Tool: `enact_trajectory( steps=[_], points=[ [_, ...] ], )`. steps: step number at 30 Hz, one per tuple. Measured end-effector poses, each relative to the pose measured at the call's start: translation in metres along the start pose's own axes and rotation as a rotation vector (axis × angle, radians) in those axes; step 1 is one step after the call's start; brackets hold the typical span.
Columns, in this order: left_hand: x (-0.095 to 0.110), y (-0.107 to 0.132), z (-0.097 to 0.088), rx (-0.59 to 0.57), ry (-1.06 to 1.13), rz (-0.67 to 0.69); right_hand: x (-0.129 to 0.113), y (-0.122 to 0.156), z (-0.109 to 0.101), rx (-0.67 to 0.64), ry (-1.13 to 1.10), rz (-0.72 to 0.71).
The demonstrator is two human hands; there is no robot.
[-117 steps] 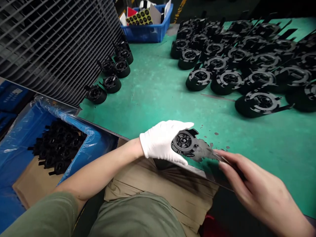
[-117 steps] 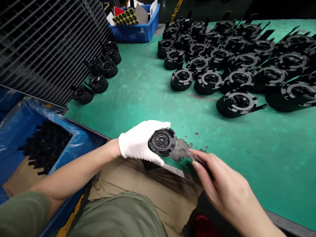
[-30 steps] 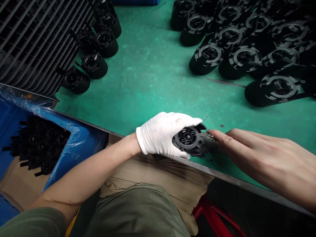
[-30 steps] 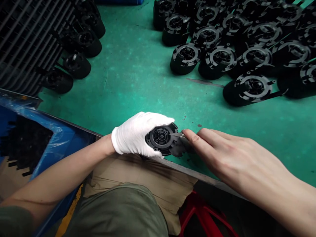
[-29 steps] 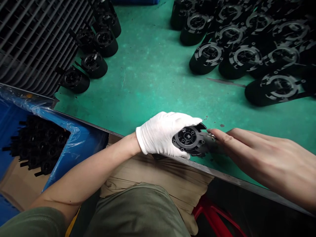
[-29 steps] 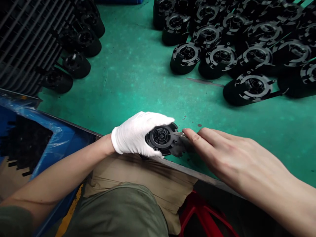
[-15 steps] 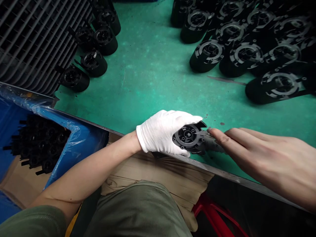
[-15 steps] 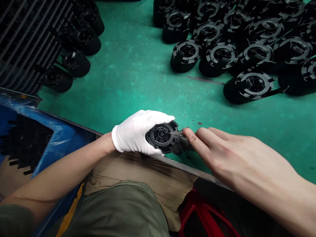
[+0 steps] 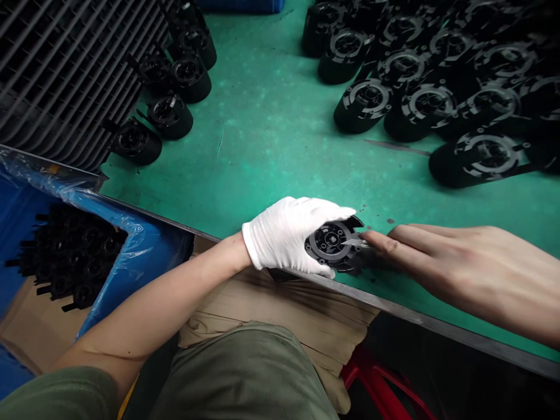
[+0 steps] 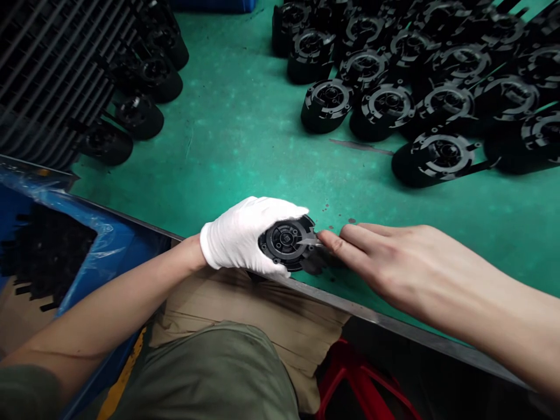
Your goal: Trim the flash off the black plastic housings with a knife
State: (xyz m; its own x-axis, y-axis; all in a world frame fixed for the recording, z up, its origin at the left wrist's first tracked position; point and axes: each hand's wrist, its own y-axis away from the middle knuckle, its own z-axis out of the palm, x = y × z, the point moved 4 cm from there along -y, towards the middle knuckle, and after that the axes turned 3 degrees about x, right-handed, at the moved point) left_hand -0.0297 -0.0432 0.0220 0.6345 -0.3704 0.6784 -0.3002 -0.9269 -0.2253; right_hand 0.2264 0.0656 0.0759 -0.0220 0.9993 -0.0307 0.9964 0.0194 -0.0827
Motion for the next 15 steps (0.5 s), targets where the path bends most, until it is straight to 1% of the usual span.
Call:
enact_trajectory(
  steps=[2, 3, 5, 6, 7, 10, 12, 15],
  points=[
    [-0.003, 0.001, 0.003, 0.025, 0.002, 0.011, -0.004, -0.004, -0.006, 0.071, -0.055, 0.001],
    [-0.004, 0.002, 0.005, 0.041, 0.002, 0.021, -0.007, -0.004, -0.009, 0.117, -0.078, 0.049],
    [-0.005, 0.004, 0.009, 0.081, -0.008, 0.048, -0.016, 0.002, -0.010, 0.193, -0.082, 0.226],
    [-0.005, 0.005, 0.011, 0.104, -0.018, 0.060, -0.024, 0.006, -0.008, 0.205, -0.085, 0.296],
    [-0.004, 0.006, 0.012, 0.129, -0.031, 0.070, -0.033, 0.010, -0.006, 0.202, -0.085, 0.344],
    [-0.002, 0.008, 0.012, 0.178, -0.067, 0.073, -0.061, 0.017, 0.003, 0.182, -0.056, 0.408],
    [-0.001, 0.009, 0.012, 0.164, -0.080, 0.056, -0.075, 0.017, 0.007, 0.182, -0.018, 0.444],
    [-0.002, 0.010, 0.011, 0.140, -0.082, 0.042, -0.088, 0.016, 0.012, 0.143, 0.021, 0.462]
  ],
)
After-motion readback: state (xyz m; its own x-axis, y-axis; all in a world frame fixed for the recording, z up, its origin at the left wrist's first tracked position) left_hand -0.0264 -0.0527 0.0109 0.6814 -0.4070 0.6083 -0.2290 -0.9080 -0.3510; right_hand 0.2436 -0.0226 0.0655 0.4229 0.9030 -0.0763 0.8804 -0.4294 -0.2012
